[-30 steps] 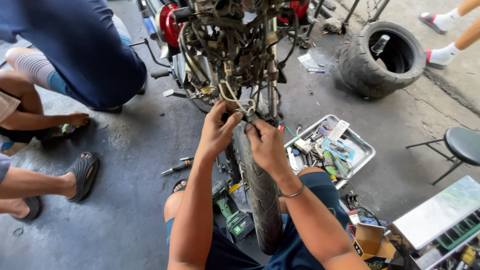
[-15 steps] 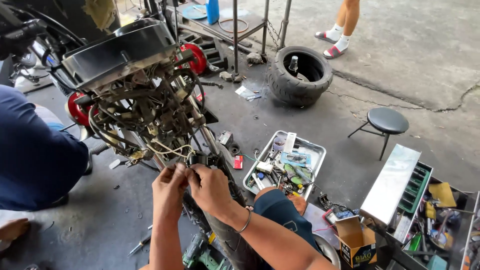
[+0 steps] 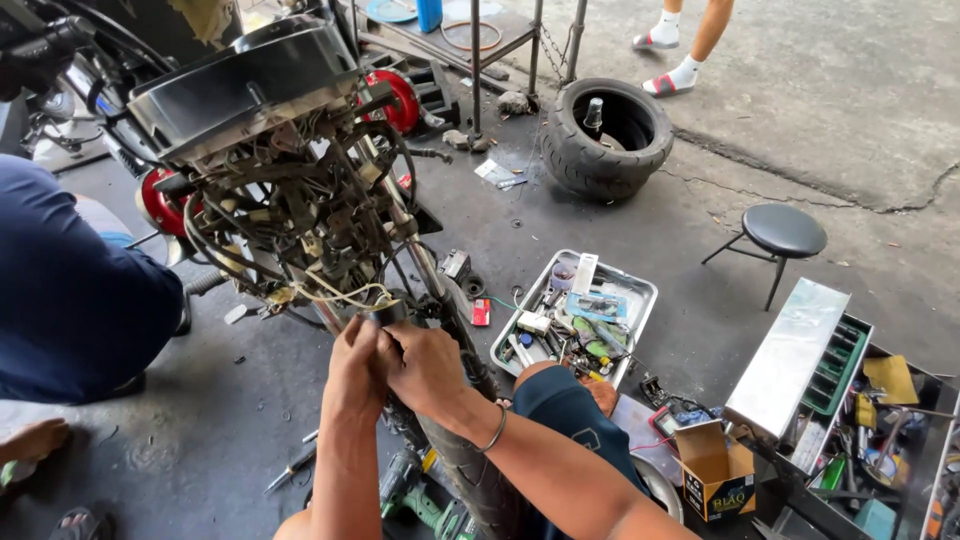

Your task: The person is wrapping electrical tape around wires on a motorcycle. They carefully wrap the tape around the wires, ensuring they are securely covered.

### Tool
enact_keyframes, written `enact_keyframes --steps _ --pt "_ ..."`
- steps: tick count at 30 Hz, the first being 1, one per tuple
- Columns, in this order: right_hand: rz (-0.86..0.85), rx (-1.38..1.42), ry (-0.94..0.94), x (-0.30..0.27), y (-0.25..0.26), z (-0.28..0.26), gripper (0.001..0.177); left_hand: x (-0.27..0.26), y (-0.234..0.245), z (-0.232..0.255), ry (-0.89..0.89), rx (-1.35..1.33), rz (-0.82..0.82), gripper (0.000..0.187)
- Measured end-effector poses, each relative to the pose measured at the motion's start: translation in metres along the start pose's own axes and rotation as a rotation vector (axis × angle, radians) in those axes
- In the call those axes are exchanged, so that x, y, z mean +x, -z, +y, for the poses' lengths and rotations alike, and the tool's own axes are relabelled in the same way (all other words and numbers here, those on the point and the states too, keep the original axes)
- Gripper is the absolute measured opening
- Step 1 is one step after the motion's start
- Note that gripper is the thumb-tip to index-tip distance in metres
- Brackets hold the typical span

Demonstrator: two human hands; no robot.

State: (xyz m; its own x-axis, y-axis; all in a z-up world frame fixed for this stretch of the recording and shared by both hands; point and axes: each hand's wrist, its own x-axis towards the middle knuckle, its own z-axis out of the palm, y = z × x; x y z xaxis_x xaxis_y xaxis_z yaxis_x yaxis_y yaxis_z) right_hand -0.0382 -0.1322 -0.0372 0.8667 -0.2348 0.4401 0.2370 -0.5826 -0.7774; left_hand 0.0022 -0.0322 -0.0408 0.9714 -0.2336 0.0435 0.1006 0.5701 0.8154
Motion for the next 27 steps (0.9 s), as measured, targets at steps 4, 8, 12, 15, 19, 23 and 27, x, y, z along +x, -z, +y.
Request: enact_keyframes --steps 4,8,12,15,19,23,27 --pt "0.052 -0.102 0.030 0.004 0.003 -0.010 0.030 0.036 0.040 -0.035 0.105 0.005 0.064 0.054" --pt "0.048 -0.179 0.064 0.003 0.017 -0.023 0.032 0.030 0.043 -0.052 0.186 -0.283 0.096 0.051" --pt "0.037 -0.042 0.067 0.001 0.032 -0.044 0.026 0.015 0.016 -0.018 0.060 -0.221 0.142 0.063" --pt "0.008 -0.002 0.059 0.003 0.023 -0.023 0.029 0.016 0.012 -0.017 -0.004 -0.288 0.071 0.061" --pt "-0.024 0.033 0.035 0.004 0.020 -0.015 0.026 0.006 -0.004 0.008 0.125 -0.652 0.033 0.043" --pt "-0.054 0.058 0.066 0.003 0.025 -0.025 0.026 0.008 -0.003 0.010 -0.114 -0.033 0.101 0.042" --pt "-0.073 0.054 -0.006 0.003 0.033 -0.026 0.024 0.000 -0.012 0.039 -0.146 0.405 0.249 0.034"
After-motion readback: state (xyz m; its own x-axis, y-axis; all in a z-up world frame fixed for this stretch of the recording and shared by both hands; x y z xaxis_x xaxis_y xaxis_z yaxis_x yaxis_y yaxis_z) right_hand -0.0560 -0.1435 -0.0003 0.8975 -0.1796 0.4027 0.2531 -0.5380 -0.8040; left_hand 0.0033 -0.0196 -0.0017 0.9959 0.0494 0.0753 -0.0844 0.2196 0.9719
